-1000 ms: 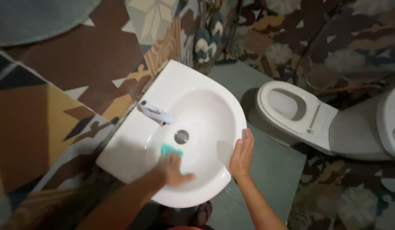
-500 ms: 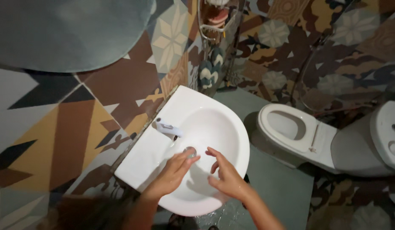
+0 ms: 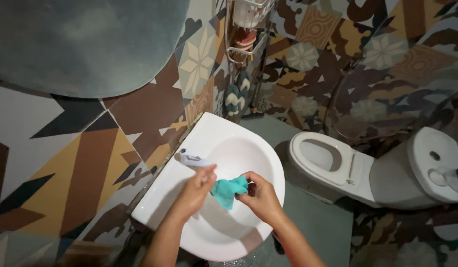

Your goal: The person washes a white bathroom sink by hand under running water, then uses a teal cloth to wipe the basin, faucet, and surrounding surfaces. The person rinses the cloth and continues wiping until the sink appears clean.

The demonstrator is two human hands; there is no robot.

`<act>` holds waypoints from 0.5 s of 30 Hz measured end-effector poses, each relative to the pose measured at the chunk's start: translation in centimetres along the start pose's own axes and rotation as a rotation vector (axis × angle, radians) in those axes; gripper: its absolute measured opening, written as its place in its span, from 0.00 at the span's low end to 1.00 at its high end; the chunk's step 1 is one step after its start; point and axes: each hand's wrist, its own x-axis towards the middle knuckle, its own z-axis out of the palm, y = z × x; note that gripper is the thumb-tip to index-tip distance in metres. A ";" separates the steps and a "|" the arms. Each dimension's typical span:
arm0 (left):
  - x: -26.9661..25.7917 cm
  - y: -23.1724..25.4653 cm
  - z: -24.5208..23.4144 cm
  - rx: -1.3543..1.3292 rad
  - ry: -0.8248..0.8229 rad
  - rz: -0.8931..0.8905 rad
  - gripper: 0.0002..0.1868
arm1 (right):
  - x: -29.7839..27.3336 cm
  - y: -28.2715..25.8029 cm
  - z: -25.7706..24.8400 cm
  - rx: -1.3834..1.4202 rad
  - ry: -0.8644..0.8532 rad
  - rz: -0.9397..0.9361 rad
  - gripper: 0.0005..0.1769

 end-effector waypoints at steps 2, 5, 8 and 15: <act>-0.2 -0.9 0.2 -0.273 -0.160 -0.212 0.24 | 0.0 -0.2 0.0 0.071 -0.032 0.009 0.20; 0.1 -1.9 0.5 -0.349 -0.215 -0.210 0.19 | -0.2 -0.3 0.2 0.120 -0.004 0.050 0.25; 0.9 -2.1 0.7 -0.302 -0.148 -0.064 0.16 | -0.5 0.2 0.0 0.224 -0.022 0.087 0.27; 0.5 -0.1 1.8 0.045 -0.094 0.210 0.18 | -0.1 2.6 0.2 0.412 -0.090 0.137 0.24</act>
